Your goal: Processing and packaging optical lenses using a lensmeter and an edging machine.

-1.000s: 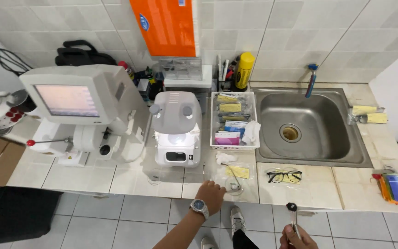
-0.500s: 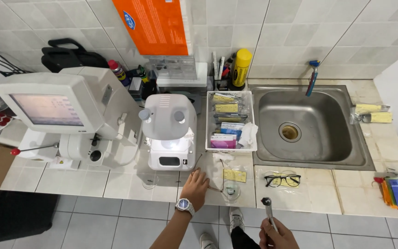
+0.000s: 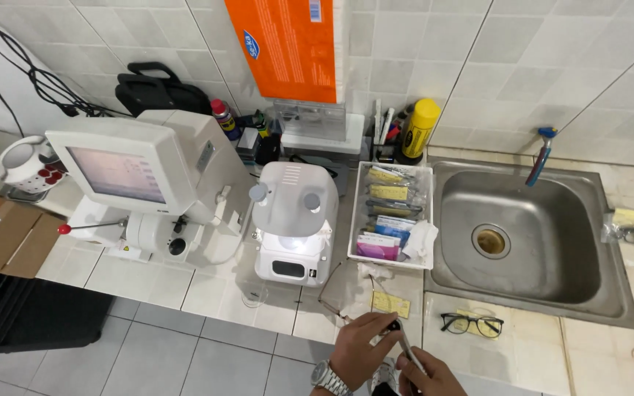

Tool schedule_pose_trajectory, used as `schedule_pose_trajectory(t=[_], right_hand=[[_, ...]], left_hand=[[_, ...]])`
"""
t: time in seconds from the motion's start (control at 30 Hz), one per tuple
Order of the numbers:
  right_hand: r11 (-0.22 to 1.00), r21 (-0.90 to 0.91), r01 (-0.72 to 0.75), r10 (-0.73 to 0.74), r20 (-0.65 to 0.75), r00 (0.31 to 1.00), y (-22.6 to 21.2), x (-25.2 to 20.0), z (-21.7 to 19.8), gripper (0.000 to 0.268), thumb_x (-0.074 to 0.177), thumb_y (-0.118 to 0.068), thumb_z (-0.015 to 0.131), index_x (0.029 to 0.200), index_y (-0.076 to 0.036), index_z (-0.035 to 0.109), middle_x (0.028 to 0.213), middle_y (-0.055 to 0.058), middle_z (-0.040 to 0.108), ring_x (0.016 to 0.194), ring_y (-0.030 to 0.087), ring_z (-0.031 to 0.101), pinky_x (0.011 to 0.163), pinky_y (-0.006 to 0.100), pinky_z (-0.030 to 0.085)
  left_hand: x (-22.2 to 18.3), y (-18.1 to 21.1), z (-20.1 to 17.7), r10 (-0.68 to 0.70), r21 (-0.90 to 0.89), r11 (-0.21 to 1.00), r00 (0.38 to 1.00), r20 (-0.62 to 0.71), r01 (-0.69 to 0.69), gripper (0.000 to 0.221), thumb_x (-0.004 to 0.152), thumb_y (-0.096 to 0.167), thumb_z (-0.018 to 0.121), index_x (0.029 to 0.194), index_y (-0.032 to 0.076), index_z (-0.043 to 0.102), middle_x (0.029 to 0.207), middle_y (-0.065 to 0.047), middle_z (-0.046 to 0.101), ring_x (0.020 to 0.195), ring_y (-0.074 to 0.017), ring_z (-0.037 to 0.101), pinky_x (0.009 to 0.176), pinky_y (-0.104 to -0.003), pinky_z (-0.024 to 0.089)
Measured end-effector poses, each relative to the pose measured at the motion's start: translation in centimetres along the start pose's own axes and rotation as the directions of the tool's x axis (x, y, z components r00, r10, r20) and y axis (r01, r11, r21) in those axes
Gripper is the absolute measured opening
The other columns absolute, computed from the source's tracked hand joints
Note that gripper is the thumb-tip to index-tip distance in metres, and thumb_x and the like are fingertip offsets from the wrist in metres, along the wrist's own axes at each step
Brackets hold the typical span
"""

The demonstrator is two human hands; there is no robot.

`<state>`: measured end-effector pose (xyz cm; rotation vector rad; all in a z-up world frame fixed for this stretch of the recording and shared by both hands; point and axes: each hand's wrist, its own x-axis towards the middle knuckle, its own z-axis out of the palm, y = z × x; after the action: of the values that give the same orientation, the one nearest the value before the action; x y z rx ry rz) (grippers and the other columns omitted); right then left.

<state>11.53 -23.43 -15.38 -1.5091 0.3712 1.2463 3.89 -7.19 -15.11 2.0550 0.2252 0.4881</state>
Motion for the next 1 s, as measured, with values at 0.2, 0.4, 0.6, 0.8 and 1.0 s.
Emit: schedule_pose_trajectory(t=[0.2,0.4,0.6,0.8,1.0], right_hand=[[0.806,-0.59,0.052,-0.08,-0.021,0.997,-4.9,1.9,0.6,0.03,0.099,-0.038,0.064,0.104,-0.012,0.08,0.093,0.006,0.073,0.079,0.017,0.06,0.078,0.029,0.044],[0.245,-0.793,0.559,-0.688,0.264,0.676,-16.9,7.2,-2.4,0.044,0.093,-0.044,0.058,0.068,-0.013,0.077,0.083,0.002,0.077,0.087,0.019,0.067,0.101,0.039,0.043],[0.161,-0.687,0.709,-0.899,0.194,0.393,-33.4,18.1,-0.9,0.035,0.105,-0.026,0.064,0.075,-0.01,0.055,0.065,0.002,0.043,0.066,0.015,0.036,0.063,0.033,0.028],[0.082,-0.79,0.608,-0.951,0.121,0.285,-37.8,35.6,-0.6,0.034,0.111,-0.038,0.064,0.104,-0.005,0.074,0.094,0.012,0.074,0.092,0.034,0.069,0.077,0.044,0.047],[0.127,-0.831,0.542,-0.894,0.14,0.425,-36.6,36.0,0.4,0.063,0.113,-0.033,0.062,0.059,-0.002,0.048,0.057,0.013,0.049,0.058,0.031,0.053,0.057,0.046,0.037]], left_hand=[[-0.7,-3.7,2.0,-0.19,-0.067,0.982,0.931,-0.312,0.178,0.03,0.092,0.029,0.074,0.112,0.006,0.079,0.102,-0.006,0.077,0.083,-0.0181,0.075,0.069,-0.032,0.063],[-2.1,-6.0,0.3,-0.565,-0.247,0.811,0.6,-0.567,0.53,0.03,0.081,0.026,0.081,0.108,0.015,0.085,0.094,0.004,0.084,0.073,-0.0065,0.078,0.069,-0.022,0.066],[-0.9,-1.0,-5.1,-0.826,-0.488,0.442,0.131,-0.548,0.753,0.035,0.08,0.03,0.084,0.113,0.02,0.085,0.097,0.0,0.088,0.085,-0.0095,0.079,0.086,-0.022,0.063],[1.2,-2.3,-6.9,-0.468,-0.219,0.8,0.351,-0.811,0.559,0.025,0.08,0.024,0.084,0.101,0.012,0.083,0.089,0.001,0.082,0.072,-0.013,0.073,0.071,-0.028,0.063],[11.0,-0.3,-10.9,0.01,0.402,0.839,0.727,-0.686,0.367,0.027,0.09,0.026,0.077,0.108,0.007,0.077,0.09,-0.006,0.071,0.082,-0.0205,0.066,0.072,-0.035,0.059]])
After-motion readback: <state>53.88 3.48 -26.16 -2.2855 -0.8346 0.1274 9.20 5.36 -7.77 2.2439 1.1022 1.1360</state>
